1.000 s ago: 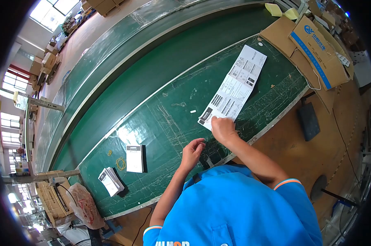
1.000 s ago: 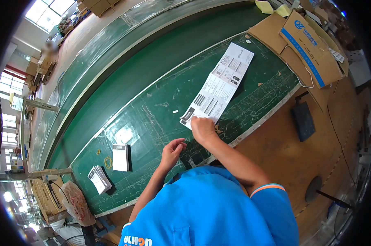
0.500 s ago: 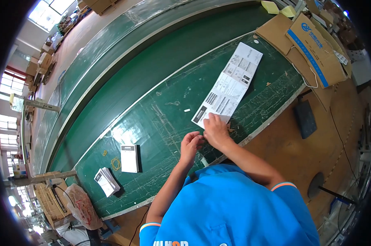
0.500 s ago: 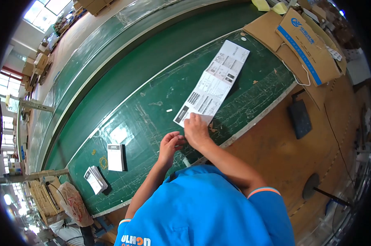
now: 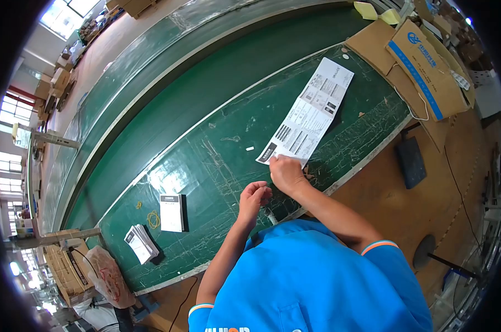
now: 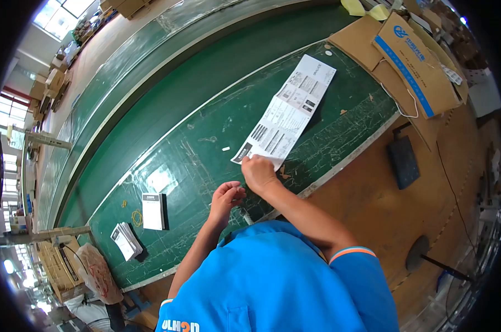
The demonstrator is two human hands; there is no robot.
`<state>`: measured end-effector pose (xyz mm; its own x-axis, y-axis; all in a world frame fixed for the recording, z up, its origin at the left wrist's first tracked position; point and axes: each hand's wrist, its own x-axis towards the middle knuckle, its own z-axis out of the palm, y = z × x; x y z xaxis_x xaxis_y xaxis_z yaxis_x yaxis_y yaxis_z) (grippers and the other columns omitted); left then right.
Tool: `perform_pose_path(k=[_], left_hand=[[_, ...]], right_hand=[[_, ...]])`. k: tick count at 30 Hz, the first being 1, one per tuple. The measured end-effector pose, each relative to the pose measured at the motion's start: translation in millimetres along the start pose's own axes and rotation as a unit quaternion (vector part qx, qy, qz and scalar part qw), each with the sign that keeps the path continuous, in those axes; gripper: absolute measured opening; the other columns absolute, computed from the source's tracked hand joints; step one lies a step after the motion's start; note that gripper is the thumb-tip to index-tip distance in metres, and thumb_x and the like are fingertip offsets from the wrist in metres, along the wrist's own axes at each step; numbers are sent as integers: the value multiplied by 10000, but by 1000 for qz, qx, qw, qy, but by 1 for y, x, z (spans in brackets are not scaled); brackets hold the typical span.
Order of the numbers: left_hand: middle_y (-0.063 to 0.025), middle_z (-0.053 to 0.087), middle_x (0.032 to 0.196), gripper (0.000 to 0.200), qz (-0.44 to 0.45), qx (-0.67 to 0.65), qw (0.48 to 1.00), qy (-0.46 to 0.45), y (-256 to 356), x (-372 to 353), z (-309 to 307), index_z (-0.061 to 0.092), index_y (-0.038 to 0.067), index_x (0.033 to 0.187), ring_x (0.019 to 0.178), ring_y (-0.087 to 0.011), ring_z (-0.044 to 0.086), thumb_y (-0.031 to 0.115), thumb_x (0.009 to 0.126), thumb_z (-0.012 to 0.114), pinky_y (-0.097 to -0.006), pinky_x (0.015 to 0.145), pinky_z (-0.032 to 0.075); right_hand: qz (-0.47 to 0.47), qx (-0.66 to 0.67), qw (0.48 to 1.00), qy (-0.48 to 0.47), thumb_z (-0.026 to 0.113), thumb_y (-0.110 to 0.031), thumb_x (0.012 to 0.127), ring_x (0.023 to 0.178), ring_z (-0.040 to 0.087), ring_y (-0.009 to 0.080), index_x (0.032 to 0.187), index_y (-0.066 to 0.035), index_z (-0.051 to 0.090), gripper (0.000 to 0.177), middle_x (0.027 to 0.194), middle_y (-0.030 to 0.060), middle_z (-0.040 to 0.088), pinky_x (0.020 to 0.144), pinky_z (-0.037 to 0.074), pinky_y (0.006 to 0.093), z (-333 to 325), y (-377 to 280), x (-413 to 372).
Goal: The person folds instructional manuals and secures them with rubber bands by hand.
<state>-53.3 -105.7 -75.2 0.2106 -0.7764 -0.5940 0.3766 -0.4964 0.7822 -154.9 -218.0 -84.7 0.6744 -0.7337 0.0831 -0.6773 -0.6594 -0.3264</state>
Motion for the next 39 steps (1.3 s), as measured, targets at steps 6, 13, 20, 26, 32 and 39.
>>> perform_pose_path(k=[6,13,20,26,32,39], left_hand=[[-36,582,876,212,30,-50,998,-14,20,11,15,520,67,986,787,-136,566,237,867,478,-270,679,445],[-1,536,726,211,108,-60,992,-25,21,21,11,495,68,784,647,-80,507,258,876,499,-232,641,446],[13,505,715,190,98,-46,994,-31,20,10,-5,484,84,779,667,-84,499,248,874,502,-247,655,444],[13,495,736,179,104,-43,993,-29,22,6,-9,480,85,788,692,-82,490,239,878,492,-251,671,443],[11,490,751,176,102,-53,993,-29,23,5,-8,475,86,788,710,-81,485,234,881,486,-263,690,449],[15,494,753,165,100,-78,991,-30,19,7,-13,476,98,790,720,-81,492,234,882,484,-272,696,452]], right_hand=[[93,149,984,18,561,-113,673,595,594,335,727,-19,543,110,590,164,581,543,474,419,-52,0,-5],[92,472,875,-51,604,-108,730,691,625,193,870,27,591,195,760,139,632,618,485,295,-51,-14,-19],[195,625,733,-186,596,-172,802,652,569,73,893,-13,631,186,758,28,622,560,474,206,-44,-9,-11],[208,619,731,-197,608,-192,797,643,570,73,869,-25,641,185,735,21,622,546,467,202,-39,-12,-8],[220,627,716,-214,604,-199,802,658,583,84,861,-29,643,183,748,24,625,549,469,210,-38,-10,-6],[230,631,707,-221,612,-212,799,665,585,96,894,-30,637,207,766,31,621,575,505,229,-35,-10,-5]])
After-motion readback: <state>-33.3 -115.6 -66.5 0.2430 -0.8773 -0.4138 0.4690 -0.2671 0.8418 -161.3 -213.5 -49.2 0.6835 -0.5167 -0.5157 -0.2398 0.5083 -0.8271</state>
